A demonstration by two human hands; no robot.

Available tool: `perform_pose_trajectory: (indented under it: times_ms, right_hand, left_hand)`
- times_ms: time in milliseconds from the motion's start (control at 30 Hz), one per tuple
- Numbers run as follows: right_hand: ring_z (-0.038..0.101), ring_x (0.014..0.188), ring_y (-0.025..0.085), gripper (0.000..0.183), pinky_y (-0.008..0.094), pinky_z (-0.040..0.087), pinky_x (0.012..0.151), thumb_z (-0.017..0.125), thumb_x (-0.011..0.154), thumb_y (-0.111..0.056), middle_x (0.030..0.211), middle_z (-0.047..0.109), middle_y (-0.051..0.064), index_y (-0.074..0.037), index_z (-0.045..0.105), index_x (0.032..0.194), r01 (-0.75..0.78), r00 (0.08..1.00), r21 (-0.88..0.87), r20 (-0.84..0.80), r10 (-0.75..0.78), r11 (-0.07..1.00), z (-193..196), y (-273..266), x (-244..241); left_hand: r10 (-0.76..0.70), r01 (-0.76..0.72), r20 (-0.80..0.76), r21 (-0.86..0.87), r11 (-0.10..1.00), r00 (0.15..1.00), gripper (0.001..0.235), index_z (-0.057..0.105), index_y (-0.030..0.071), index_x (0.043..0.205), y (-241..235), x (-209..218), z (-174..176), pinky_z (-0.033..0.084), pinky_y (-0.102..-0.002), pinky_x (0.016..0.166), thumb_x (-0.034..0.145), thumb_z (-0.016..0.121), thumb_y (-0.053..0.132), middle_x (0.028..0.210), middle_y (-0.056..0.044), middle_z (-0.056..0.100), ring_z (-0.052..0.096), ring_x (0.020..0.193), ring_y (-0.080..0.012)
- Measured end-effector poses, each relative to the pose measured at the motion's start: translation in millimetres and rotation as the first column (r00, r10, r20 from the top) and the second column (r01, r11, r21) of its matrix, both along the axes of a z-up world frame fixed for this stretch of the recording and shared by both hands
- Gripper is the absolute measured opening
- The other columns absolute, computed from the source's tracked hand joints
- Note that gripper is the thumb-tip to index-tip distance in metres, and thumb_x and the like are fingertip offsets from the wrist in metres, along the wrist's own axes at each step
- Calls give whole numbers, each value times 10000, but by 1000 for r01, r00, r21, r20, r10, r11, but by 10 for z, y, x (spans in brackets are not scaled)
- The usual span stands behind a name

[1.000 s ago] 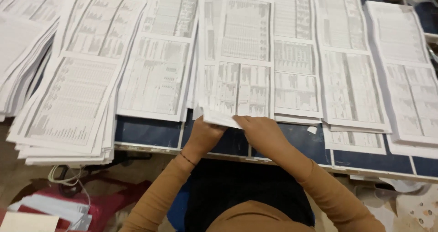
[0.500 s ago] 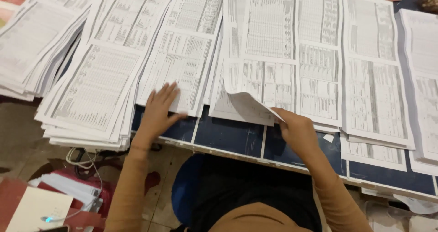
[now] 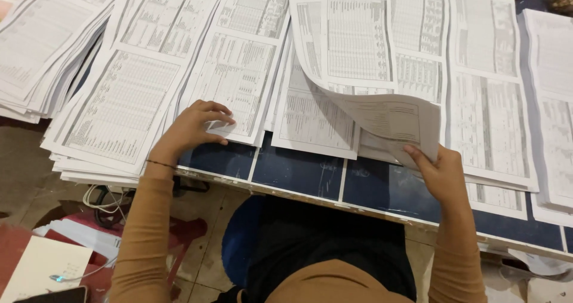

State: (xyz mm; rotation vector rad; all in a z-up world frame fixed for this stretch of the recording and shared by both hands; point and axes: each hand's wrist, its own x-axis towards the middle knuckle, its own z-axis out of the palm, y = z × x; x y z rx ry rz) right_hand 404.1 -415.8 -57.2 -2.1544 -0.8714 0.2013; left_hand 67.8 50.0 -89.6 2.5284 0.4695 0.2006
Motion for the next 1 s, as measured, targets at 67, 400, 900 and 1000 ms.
perform_pose_trajectory:
  times_ms: [67,400,900,1000]
  right_hand:
    - [700,824,258,246,485,547,812,809,1111,-249,860,775,229,-3,815,1106,29,999,28,-35,-28,999,-2,-47,9]
    - [703,1274,328,538,422,584,1038,744,984,-332,1352,751,179,6,714,1403,197,929,-106,-297,-220,975,329,-4,-58]
    - [692,1309,331,567,449,578,1088,733,968,-349,1362,749,173,-3,701,1415,230,901,-119,-349,-257,966,444,16,-147]
    - [695,1293,335,562,459,574,1085,728,978,-345,1352,752,176,-6,698,1425,237,898,-142,-346,-273,961,451,21,-150]
  left_hand:
    - [-10,8,-28,-77,997,1000,556,865,204,1152,25,35,97,532,-490,1056,644,1025,362,1324,-8,773,660,1261,-328]
    - [-45,-17,-186,-319,948,982,452,844,263,1240,151,63,171,431,-460,1198,797,930,298,1430,43,636,545,1415,-209]
    - [-28,-59,-217,-383,922,976,419,841,230,1242,167,8,258,461,-454,1182,828,889,194,1509,52,635,570,1447,-214]
    - [-49,-43,-221,-391,919,974,487,822,259,1277,189,-10,229,456,-456,1182,803,906,184,1536,58,612,549,1468,-220]
